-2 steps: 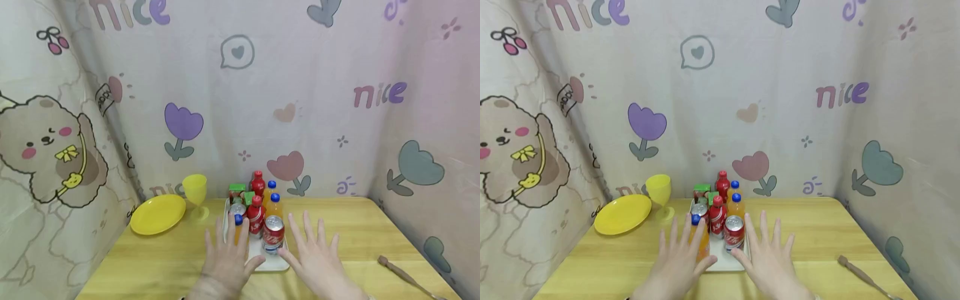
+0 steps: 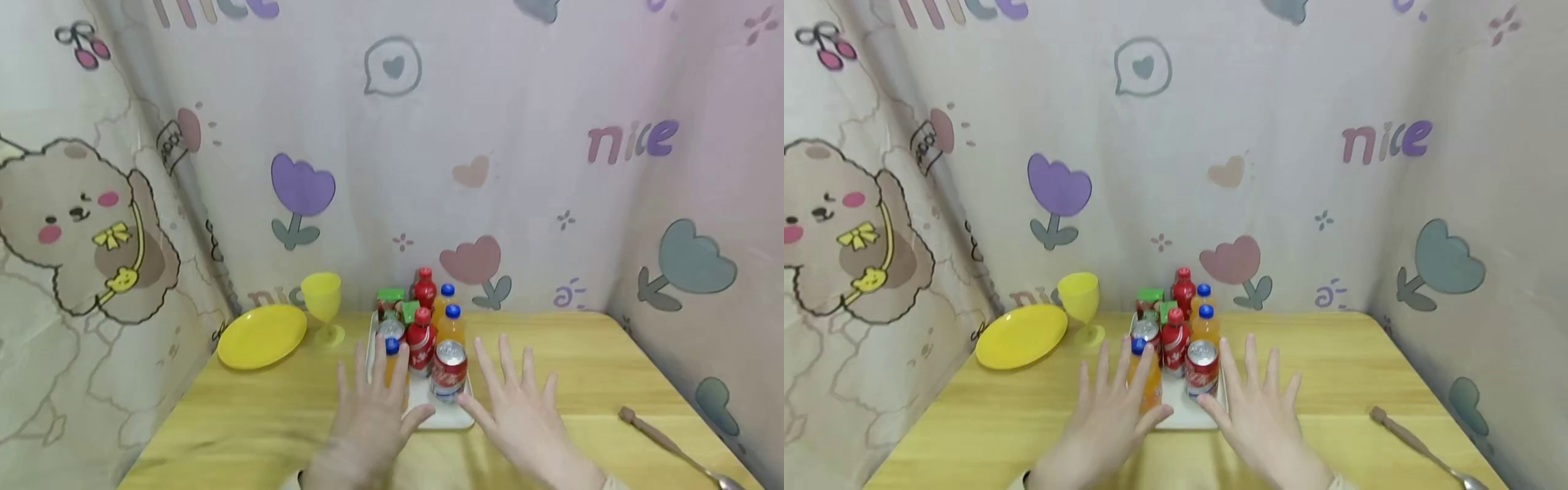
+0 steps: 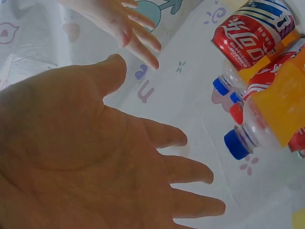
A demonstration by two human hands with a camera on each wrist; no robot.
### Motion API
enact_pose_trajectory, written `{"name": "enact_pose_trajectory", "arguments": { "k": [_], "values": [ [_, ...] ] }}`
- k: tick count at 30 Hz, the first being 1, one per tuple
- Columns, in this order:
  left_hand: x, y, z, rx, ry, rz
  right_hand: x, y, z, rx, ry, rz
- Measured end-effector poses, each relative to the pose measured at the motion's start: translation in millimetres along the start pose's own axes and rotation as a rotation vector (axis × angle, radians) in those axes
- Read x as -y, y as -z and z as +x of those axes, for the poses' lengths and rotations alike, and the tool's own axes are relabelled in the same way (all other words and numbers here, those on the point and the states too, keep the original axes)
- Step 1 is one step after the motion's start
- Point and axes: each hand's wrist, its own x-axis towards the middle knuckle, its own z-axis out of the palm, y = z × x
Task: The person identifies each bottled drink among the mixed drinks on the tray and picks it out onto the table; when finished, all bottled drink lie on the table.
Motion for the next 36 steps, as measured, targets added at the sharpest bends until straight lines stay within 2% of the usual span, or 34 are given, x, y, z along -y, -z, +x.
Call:
{"name": "enact_pose_trajectory", "arguments": {
  "k": [6,10,20,25,31,34,36],
  "values": [
    [3.4,-5.7,-4.9,0.032,-0.021,-0.054,-1,-4,-6.0,0.089,0.000,0.059],
    [7.2,-0.7,-0.8,0.009,-0.036,-0.066,-2,2,-2.4,0.096,-0.009,0.073],
    [9.9,-4.9,0.5,-0.013,-0.020,-0.061,-6,3,5.0,0.094,-0.024,0.078],
    [13.4,-4.2,1.8,0.009,-0.013,-0.098,-10,-1,8.7,0.095,-0.033,0.067],
    [33.4,-1.4,6.4,0.014,-0.022,-0.249,-23,-6,25.4,0.081,-0.043,0.083],
    [51.3,-1.7,15.4,-0.016,-0.016,-0.271,-34,-11,40.9,0.065,-0.026,0.147],
    [63.7,-4.5,24.0,-0.020,0.019,-0.284,-42,-17,51.9,0.058,-0.002,0.200]
  ]
}}
